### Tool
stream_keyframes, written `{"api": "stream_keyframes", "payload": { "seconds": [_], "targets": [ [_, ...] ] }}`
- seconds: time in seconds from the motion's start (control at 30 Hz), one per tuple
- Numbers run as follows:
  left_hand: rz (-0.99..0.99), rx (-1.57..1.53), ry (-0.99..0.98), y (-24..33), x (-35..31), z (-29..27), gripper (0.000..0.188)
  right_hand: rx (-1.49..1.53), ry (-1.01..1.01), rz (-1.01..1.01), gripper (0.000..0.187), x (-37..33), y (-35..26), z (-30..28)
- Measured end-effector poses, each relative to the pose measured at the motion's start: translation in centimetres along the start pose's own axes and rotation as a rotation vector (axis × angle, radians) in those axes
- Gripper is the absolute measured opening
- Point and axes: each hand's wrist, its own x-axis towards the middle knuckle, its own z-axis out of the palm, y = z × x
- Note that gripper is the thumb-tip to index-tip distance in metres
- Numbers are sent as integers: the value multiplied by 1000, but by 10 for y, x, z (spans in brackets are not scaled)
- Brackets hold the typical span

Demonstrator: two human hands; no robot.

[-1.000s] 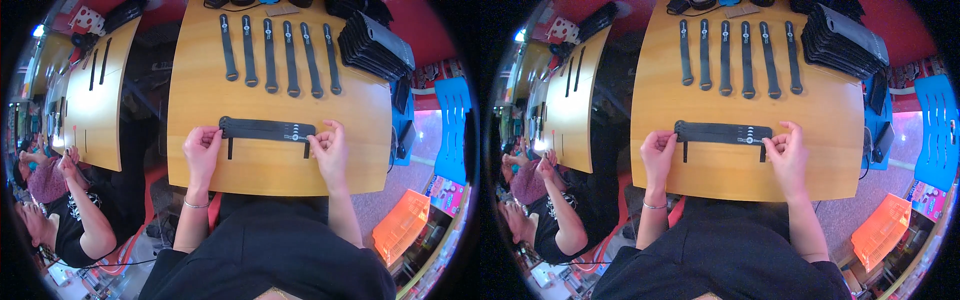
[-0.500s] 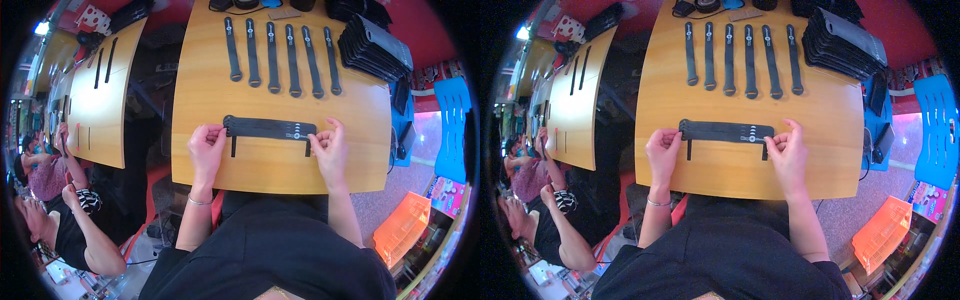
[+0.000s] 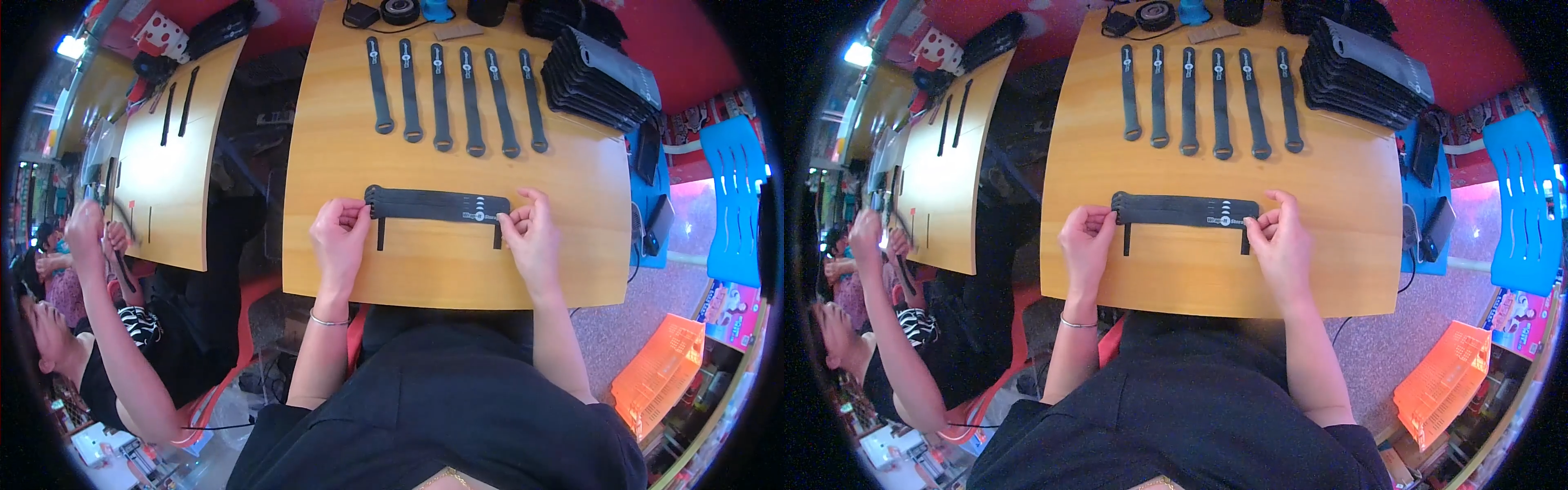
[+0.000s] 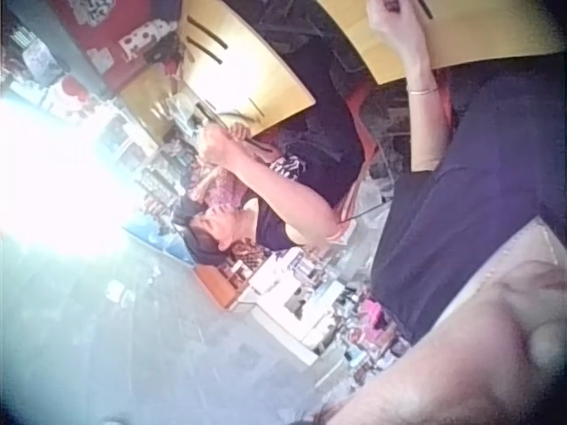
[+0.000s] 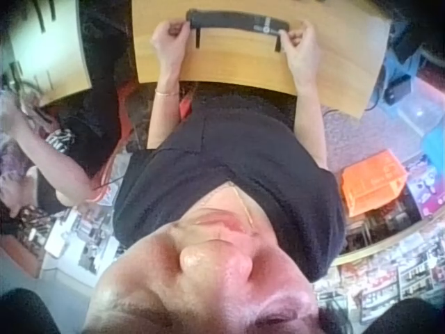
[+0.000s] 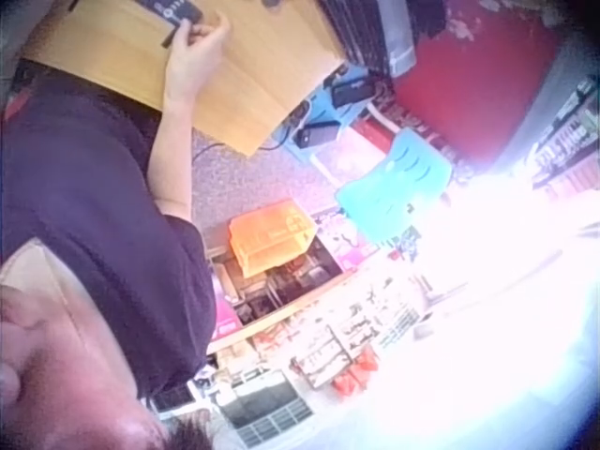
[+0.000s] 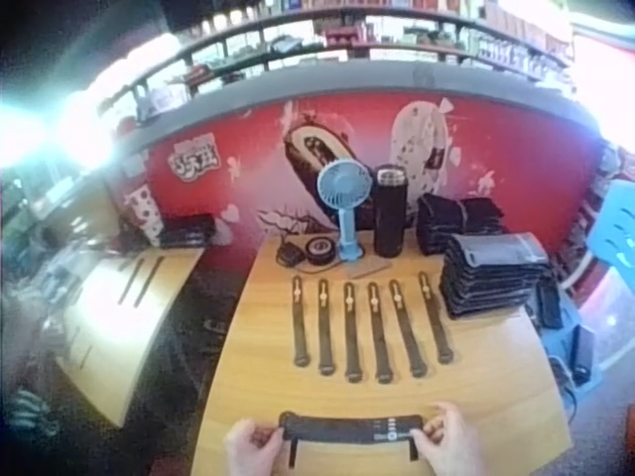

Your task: The worker is inserting small rods into fabric straps and organizing them on a workbench.

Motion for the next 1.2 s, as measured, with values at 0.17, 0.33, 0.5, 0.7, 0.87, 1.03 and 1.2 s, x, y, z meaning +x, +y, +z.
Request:
{"api": "stream_keyframes", "payload": {
  "seconds": [0.17,0.33,0.5,0.7,0.87,1.03,1.2],
  "targets": [
    [8,7,9,2,-1,1,6,-41,-29,14,35,1,-2,-1],
    [59,70,21,5,-2,-1,7,-39,-41,25,29,1,-2,0],
    [68,48,16,6,-1,0,7,-111,73,-154,31,0,0,-1],
    [-109,66,-14,20,-5,-5,18,46,-27,-90,32,4,18,-1],
    [550,396,-79,43,-29,13,44,135,10,-131,26,-2,20,-1],
    [642,537,-430,68,-54,46,57,227,46,-138,17,-6,19,-3],
    [618,605,-511,70,-63,63,60,101,99,-303,12,-10,6,-4]
  ]
}}
